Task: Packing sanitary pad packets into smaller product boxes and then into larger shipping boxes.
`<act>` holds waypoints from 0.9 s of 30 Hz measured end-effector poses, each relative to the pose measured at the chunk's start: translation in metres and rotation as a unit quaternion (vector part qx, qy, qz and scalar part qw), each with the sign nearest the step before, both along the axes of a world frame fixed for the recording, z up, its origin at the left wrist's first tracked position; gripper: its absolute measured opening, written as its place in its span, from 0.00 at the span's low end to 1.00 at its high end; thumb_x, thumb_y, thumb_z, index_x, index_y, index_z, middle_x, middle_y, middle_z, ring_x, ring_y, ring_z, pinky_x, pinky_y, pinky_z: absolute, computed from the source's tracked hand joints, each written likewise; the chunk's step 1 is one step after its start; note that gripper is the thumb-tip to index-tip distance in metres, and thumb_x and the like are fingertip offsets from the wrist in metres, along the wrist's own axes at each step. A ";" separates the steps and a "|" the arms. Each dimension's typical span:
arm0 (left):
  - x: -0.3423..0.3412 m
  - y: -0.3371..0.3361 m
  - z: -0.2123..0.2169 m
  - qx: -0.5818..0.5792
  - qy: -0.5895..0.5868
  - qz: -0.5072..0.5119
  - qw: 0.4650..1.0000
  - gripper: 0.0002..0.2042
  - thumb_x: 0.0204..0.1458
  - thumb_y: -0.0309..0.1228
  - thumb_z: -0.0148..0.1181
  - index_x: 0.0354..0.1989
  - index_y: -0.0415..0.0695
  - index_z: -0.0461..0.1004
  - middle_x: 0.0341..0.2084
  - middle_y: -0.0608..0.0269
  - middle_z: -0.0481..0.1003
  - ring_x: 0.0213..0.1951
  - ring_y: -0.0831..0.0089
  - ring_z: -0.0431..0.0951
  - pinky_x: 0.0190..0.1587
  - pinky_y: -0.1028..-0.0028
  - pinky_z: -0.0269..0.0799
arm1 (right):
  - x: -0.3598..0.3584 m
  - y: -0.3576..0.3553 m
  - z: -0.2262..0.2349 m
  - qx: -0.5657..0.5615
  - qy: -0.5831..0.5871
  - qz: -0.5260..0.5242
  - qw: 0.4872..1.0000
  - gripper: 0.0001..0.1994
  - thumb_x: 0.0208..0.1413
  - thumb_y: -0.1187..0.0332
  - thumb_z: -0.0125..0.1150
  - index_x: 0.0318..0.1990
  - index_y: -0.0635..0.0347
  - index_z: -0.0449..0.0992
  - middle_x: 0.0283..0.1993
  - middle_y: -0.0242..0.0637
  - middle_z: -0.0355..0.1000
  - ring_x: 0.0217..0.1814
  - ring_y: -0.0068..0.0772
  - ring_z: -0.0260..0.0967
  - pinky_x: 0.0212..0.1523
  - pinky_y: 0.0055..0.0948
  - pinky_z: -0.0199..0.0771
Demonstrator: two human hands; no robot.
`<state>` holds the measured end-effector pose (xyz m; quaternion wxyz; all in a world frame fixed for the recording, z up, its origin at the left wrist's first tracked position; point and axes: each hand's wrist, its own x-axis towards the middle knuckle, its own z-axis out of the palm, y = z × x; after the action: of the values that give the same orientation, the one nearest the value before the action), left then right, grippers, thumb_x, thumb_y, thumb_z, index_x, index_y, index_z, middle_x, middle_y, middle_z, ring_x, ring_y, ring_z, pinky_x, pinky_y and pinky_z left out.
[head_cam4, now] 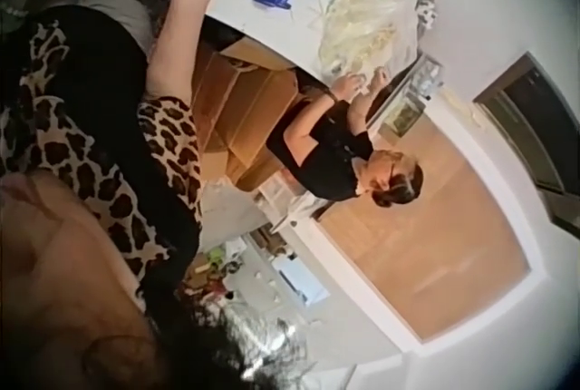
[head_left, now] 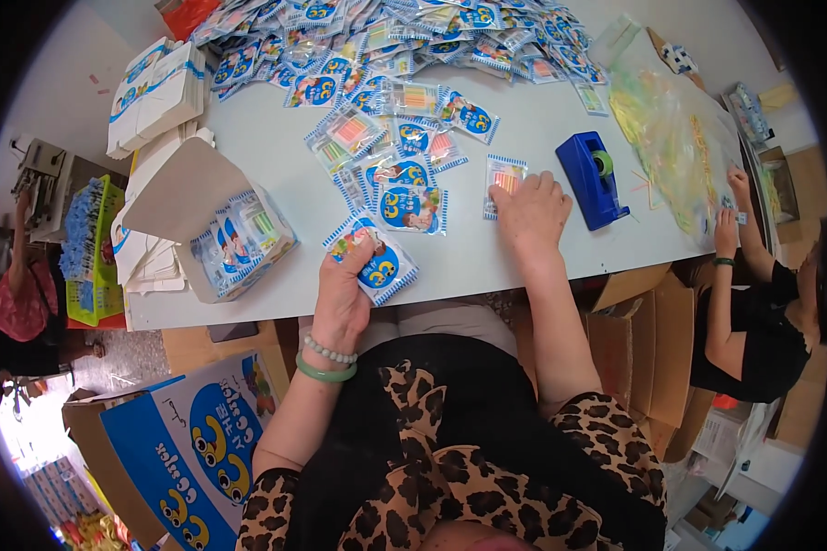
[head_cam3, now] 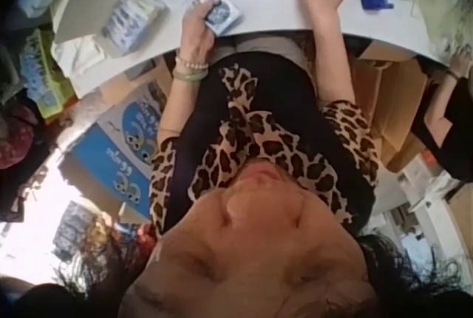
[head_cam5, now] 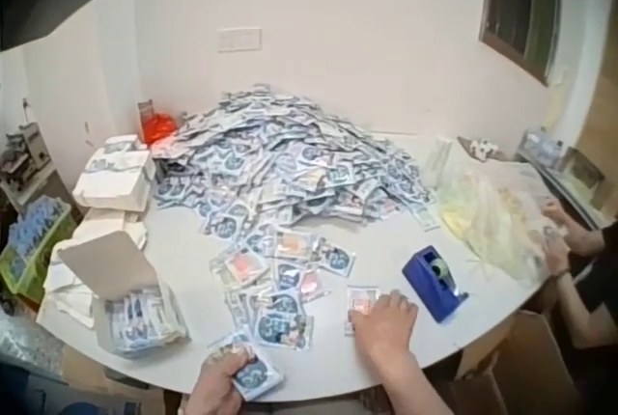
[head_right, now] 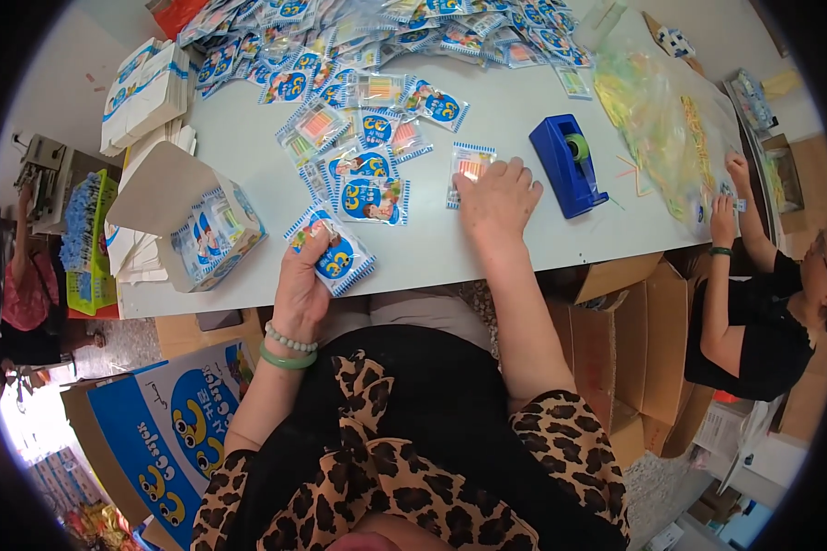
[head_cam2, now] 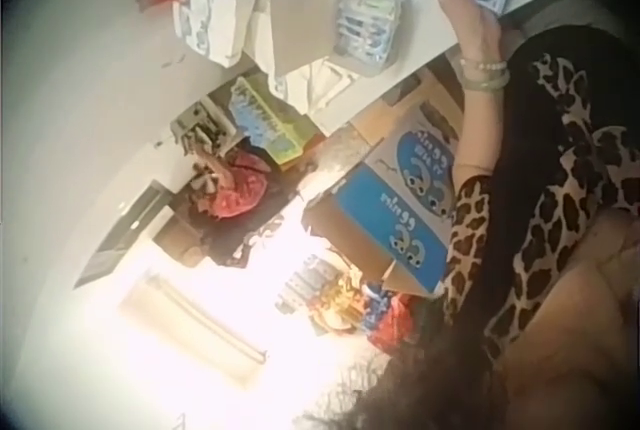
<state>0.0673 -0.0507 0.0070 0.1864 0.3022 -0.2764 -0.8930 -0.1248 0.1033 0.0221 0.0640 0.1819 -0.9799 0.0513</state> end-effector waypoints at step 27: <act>0.002 0.001 -0.002 0.007 0.039 0.061 0.997 0.17 0.55 0.24 0.58 0.53 0.40 0.66 0.43 0.61 0.76 0.43 0.70 0.77 0.48 0.68 0.75 | 0.077 -0.044 0.022 -0.528 -0.545 0.149 0.634 0.15 0.51 0.69 0.62 0.46 0.61 0.72 0.39 0.30 0.75 0.41 0.19 0.72 0.42 0.23 0.73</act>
<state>0.0698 -0.0497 0.0055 0.2495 0.2845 -0.2434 -0.8931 -0.0474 0.0594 0.0444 -0.4050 0.1997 -0.6022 0.6584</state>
